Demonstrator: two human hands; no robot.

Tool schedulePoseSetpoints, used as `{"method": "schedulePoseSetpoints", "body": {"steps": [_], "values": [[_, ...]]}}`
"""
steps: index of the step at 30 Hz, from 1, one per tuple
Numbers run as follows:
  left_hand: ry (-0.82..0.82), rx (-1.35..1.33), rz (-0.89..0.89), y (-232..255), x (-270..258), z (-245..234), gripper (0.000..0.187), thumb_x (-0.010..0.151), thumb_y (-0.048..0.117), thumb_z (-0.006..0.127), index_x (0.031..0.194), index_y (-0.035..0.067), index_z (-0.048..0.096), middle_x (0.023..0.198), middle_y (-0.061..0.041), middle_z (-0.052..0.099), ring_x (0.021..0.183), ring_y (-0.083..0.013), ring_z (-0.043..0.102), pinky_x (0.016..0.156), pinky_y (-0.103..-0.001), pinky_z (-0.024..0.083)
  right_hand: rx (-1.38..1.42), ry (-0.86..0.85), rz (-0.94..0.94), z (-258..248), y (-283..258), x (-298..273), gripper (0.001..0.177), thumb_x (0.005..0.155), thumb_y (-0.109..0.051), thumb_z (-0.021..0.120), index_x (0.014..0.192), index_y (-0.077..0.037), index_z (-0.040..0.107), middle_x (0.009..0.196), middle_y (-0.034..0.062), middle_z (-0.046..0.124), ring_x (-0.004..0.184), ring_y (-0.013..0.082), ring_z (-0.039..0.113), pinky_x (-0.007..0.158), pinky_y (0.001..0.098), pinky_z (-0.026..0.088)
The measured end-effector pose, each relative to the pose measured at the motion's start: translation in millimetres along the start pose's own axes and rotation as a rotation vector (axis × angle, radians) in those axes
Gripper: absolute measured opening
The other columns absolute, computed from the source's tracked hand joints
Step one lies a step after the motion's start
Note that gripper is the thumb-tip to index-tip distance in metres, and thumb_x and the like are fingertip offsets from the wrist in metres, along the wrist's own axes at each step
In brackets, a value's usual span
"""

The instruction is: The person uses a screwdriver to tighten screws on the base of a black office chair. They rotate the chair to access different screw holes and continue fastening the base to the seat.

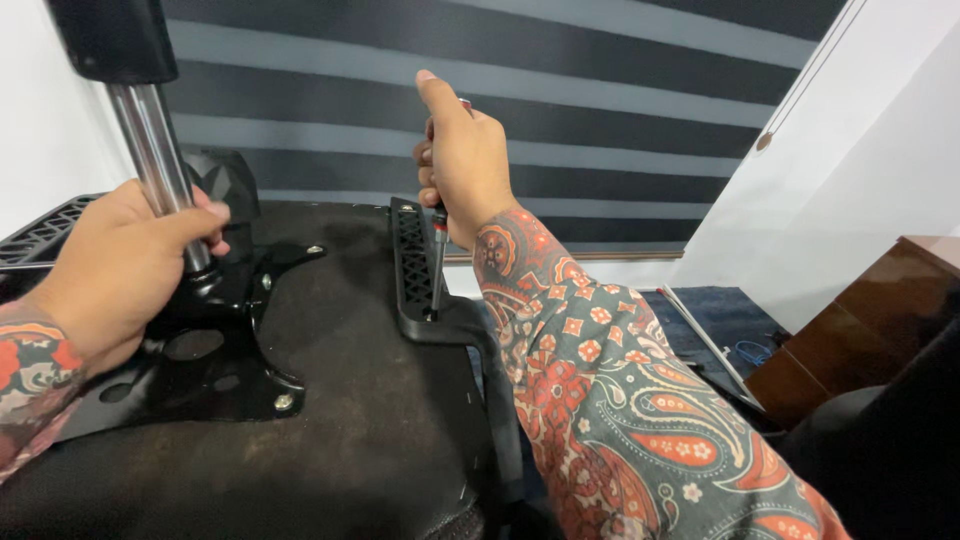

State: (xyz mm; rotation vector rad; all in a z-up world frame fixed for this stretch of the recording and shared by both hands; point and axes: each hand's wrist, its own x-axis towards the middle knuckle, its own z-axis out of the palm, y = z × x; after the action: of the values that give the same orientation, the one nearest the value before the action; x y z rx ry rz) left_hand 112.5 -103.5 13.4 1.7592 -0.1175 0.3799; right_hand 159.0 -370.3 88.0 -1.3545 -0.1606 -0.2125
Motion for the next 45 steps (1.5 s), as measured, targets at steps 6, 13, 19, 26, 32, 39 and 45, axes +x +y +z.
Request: {"method": "schedulePoseSetpoints", "body": {"steps": [6, 13, 19, 26, 32, 39, 45], "values": [[-0.026, 0.068, 0.101, -6.6, -8.7, -1.5, 0.026, 0.089, -0.001, 0.058, 0.114, 0.004, 0.055, 0.097, -0.004, 0.066, 0.091, -0.0130, 0.067, 0.084, -0.027, 0.053, -0.079, -0.030, -0.107, 21.5, 5.8, -1.3, 0.041, 0.085, -0.046, 0.071, 0.073, -0.014, 0.048, 0.057, -0.0019, 0.046, 0.043, 0.0077, 0.037, 0.038, 0.0286, 0.035], [0.025, 0.407, 0.202, -1.5, -29.8, -4.1, 0.029, 0.089, 0.005, 0.066, 0.115, 0.000, 0.055, 0.104, -0.009, 0.073, 0.092, -0.0190, 0.071, 0.081, -0.033, 0.055, 0.231, -0.036, -0.356, 52.7, 9.4, 6.8, 0.046, 0.091, -0.044, 0.071, 0.073, -0.010, 0.045, 0.057, 0.0009, 0.045, 0.042, 0.0108, 0.042, 0.039, 0.0312, 0.040], [0.093, 0.577, 0.271, 4.6, -41.3, -7.5, 0.044, 0.088, 0.018, 0.071, 0.125, -0.001, 0.056, 0.105, -0.013, 0.076, 0.093, -0.0231, 0.074, 0.080, -0.035, 0.055, 0.549, -0.051, -0.176, 81.7, 23.5, -1.5, 0.041, 0.092, -0.045, 0.062, 0.078, -0.009, 0.050, 0.057, 0.0021, 0.048, 0.043, 0.0146, 0.048, 0.044, 0.0342, 0.047], [0.083, 0.610, 0.194, 2.9, -38.9, -15.9, 0.047, 0.088, 0.028, 0.074, 0.125, 0.001, 0.063, 0.103, -0.013, 0.075, 0.092, -0.0231, 0.074, 0.081, -0.035, 0.056, 0.638, -0.079, -0.038, 106.2, 42.6, -19.7, 0.040, 0.095, -0.045, 0.051, 0.083, -0.006, 0.052, 0.061, 0.0078, 0.057, 0.046, 0.0209, 0.058, 0.051, 0.0414, 0.055], [0.053, 0.606, 0.072, 5.8, -38.7, -14.3, 0.040, 0.091, 0.031, 0.071, 0.120, 0.004, 0.067, 0.089, -0.010, 0.075, 0.076, -0.0193, 0.069, 0.072, -0.033, 0.054, 0.652, 0.012, -0.022, 84.6, 50.1, -12.5, 0.040, 0.097, -0.046, 0.053, 0.084, -0.008, 0.052, 0.062, 0.0053, 0.054, 0.045, 0.0179, 0.051, 0.050, 0.0396, 0.050], [-0.059, 0.393, -0.083, 1.1, -21.0, -10.9, 0.033, 0.108, 0.034, 0.062, 0.116, 0.003, 0.072, 0.084, -0.016, 0.062, 0.064, -0.0262, 0.051, 0.058, -0.044, 0.042, 0.787, 0.332, 0.160, 26.5, 46.1, -4.1, 0.043, 0.096, -0.050, 0.050, 0.081, -0.009, 0.049, 0.061, 0.0042, 0.048, 0.050, 0.0194, 0.050, 0.059, 0.0439, 0.054], [-0.037, 0.489, 0.063, -2.5, -9.3, -6.3, 0.046, 0.109, 0.038, 0.051, 0.094, 0.000, 0.072, 0.077, -0.007, 0.061, 0.071, -0.0183, 0.055, 0.071, -0.036, 0.047, 0.739, 0.452, 0.266, -20.9, 66.9, -0.6, 0.047, 0.098, -0.049, 0.045, 0.081, -0.006, 0.051, 0.063, 0.0053, 0.051, 0.049, 0.0187, 0.051, 0.059, 0.0418, 0.055]]}}
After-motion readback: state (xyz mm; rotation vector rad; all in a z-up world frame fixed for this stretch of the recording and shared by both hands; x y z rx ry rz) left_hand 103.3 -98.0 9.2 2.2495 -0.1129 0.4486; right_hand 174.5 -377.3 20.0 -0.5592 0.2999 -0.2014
